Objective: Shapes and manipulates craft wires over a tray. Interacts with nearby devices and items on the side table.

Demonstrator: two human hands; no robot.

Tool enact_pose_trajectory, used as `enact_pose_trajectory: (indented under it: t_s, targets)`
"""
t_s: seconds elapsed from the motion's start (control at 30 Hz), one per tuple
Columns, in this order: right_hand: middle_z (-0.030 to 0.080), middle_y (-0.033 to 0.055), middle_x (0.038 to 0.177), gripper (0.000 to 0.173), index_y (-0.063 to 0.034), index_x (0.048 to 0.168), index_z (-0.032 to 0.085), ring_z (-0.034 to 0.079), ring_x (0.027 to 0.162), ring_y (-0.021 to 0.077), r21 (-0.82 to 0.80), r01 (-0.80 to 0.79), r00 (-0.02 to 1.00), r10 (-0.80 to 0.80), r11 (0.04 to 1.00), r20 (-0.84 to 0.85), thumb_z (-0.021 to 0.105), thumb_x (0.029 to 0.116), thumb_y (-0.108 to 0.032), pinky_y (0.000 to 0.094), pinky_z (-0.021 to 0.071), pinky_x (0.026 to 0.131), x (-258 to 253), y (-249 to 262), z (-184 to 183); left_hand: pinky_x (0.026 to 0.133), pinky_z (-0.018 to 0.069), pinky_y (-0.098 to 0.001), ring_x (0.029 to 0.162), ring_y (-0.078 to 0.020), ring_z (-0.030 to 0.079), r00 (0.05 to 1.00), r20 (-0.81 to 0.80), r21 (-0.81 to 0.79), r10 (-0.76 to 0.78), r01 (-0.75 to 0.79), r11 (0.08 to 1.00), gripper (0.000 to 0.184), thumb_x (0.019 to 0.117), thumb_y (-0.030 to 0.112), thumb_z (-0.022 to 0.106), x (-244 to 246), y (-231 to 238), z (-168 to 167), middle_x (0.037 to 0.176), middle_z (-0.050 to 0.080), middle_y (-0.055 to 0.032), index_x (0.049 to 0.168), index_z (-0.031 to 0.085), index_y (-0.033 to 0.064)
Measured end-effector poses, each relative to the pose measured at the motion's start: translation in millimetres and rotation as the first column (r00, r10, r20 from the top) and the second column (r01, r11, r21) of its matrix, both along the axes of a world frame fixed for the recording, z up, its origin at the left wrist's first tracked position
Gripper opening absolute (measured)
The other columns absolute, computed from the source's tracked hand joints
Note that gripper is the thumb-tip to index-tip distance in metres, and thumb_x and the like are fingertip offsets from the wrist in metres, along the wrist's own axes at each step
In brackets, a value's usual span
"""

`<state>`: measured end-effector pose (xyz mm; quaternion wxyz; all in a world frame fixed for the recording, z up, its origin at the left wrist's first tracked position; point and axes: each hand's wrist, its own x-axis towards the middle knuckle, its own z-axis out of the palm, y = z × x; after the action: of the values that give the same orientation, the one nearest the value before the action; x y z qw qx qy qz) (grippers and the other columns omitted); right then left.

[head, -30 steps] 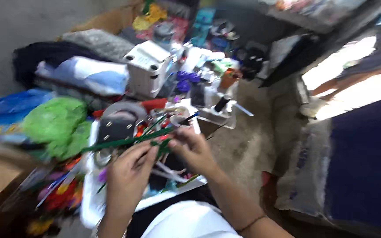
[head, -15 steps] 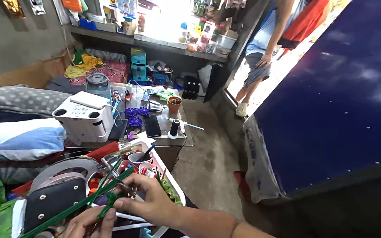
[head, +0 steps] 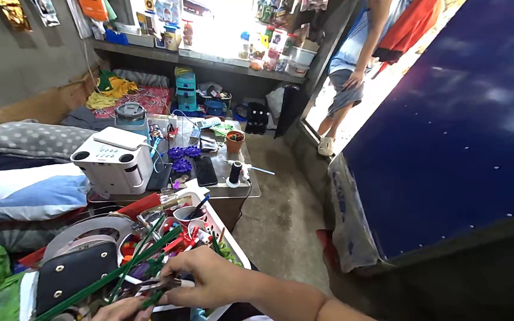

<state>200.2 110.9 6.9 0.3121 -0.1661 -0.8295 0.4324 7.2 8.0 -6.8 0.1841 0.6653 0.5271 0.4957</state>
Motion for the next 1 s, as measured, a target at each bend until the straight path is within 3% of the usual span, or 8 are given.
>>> enact_pose_trajectory:
  t_s: [0.07, 0.2, 0.3, 0.5, 0.57, 0.63, 0.77, 1.0]
  targets:
    - [0.072, 0.0217, 0.093, 0.021, 0.0122, 0.108, 0.068, 0.071, 0.086, 0.0252, -0.036, 0.010, 1.000, -0.010, 0.999, -0.002, 0.067, 0.0941, -0.003, 0.0406, 0.0573, 0.081, -1.3, -0.9, -2.8, 0.082, 0.0575, -0.0321, 0.089, -0.0216, 0.069, 0.994, -0.113, -0.042, 0.003, -0.007, 0.999, 0.023, 0.0990, 0.013, 0.065, -1.3, -2.1, 5.1, 0.101, 0.070, -0.0246, 0.102, 0.070, -0.0091]
    - [0.071, 0.0177, 0.094, 0.021, 0.0109, 0.108, 0.067, 0.070, 0.086, 0.0177, -0.071, 0.082, 0.989, -0.090, 0.994, -0.117, 0.066, 0.0939, -0.004, 0.0338, 0.0579, 0.081, -4.3, -2.7, -7.5, 0.083, 0.0574, -0.0228, 0.090, -0.0074, 0.068, 0.996, -0.013, -0.040, 0.088, -0.089, 0.995, 0.024, 0.0996, 0.014, 0.065, 14.9, -3.1, 2.8, 0.102, 0.070, -0.0152, 0.110, 0.067, -0.0072]
    - [0.072, 0.0148, 0.092, 0.018, 0.0076, 0.105, 0.068, 0.070, 0.085, 0.0155, 0.029, 0.119, 0.991, -0.117, 0.992, -0.064, 0.067, 0.0920, -0.005, 0.0311, 0.0580, 0.080, -2.1, -3.2, -7.8, 0.087, 0.0532, -0.0167, 0.093, -0.0049, 0.069, 0.956, -0.111, 0.117, 0.270, -0.258, 0.959, 0.014, 0.0939, 0.009, 0.066, 27.2, -1.9, -0.2, 0.096, 0.075, -0.0101, 0.098, 0.076, 0.0005]
    - [0.070, 0.0113, 0.089, 0.017, 0.0007, 0.103, 0.070, 0.067, 0.085, 0.0208, 0.026, 0.120, 0.969, -0.123, 0.992, 0.213, 0.066, 0.0921, -0.013, 0.0415, 0.0525, 0.082, 4.8, -12.5, -25.7, 0.070, 0.0589, -0.0402, 0.081, -0.0242, 0.074, 0.814, -0.504, 0.102, 0.288, -0.275, 0.956, 0.017, 0.0937, 0.010, 0.059, 32.2, -9.0, -10.5, 0.088, 0.075, -0.0082, 0.091, 0.075, 0.0074]
    - [0.071, 0.0096, 0.092, 0.019, 0.0012, 0.105, 0.069, 0.068, 0.086, 0.0119, -0.085, 0.133, 0.981, -0.119, 0.987, 0.154, 0.066, 0.0942, -0.014, 0.0293, 0.0566, 0.080, 7.5, -13.8, -42.6, 0.069, 0.0584, -0.0370, 0.079, -0.0192, 0.072, 0.866, -0.426, -0.027, 0.263, -0.303, 0.953, 0.016, 0.0958, 0.018, 0.061, 33.2, -9.0, -15.1, 0.087, 0.073, -0.0057, 0.095, 0.074, 0.0072]
    - [0.070, 0.0067, 0.095, 0.020, 0.0030, 0.107, 0.068, 0.067, 0.085, 0.0046, -0.179, 0.154, 0.988, -0.151, 0.972, 0.028, 0.066, 0.0962, -0.014, 0.0216, 0.0569, 0.078, 11.3, -14.7, -53.2, 0.076, 0.0583, -0.0214, 0.081, -0.0049, 0.069, 0.944, -0.189, -0.116, 0.270, -0.295, 0.949, 0.020, 0.0965, 0.026, 0.067, 34.3, -5.5, -20.7, 0.090, 0.072, -0.0001, 0.101, 0.071, 0.0073]
    - [0.071, 0.0032, 0.099, 0.019, 0.0028, 0.107, 0.067, 0.067, 0.090, 0.0026, -0.236, 0.184, 0.971, -0.214, 0.954, -0.108, 0.066, 0.0988, -0.015, 0.0223, 0.0577, 0.083, 16.7, -14.7, -56.2, 0.077, 0.0600, -0.0179, 0.083, -0.0013, 0.070, 0.946, 0.215, -0.076, 0.241, -0.230, 0.970, 0.016, 0.0925, 0.014, 0.074, 43.7, 1.1, -32.4, 0.092, 0.075, -0.0007, 0.099, 0.073, 0.0005]
    - [0.070, 0.0035, 0.092, 0.019, 0.0010, 0.103, 0.069, 0.065, 0.084, 0.0007, -0.186, 0.130, 0.991, -0.125, 0.974, 0.039, 0.065, 0.0982, -0.017, 0.0180, 0.0545, 0.078, 19.1, -10.4, -60.6, 0.079, 0.0555, -0.0189, 0.083, -0.0040, 0.068, 0.970, -0.132, -0.135, 0.203, -0.221, 0.966, 0.017, 0.0984, 0.019, 0.064, 38.5, -4.7, -32.6, 0.091, 0.075, -0.0022, 0.098, 0.076, 0.0067]
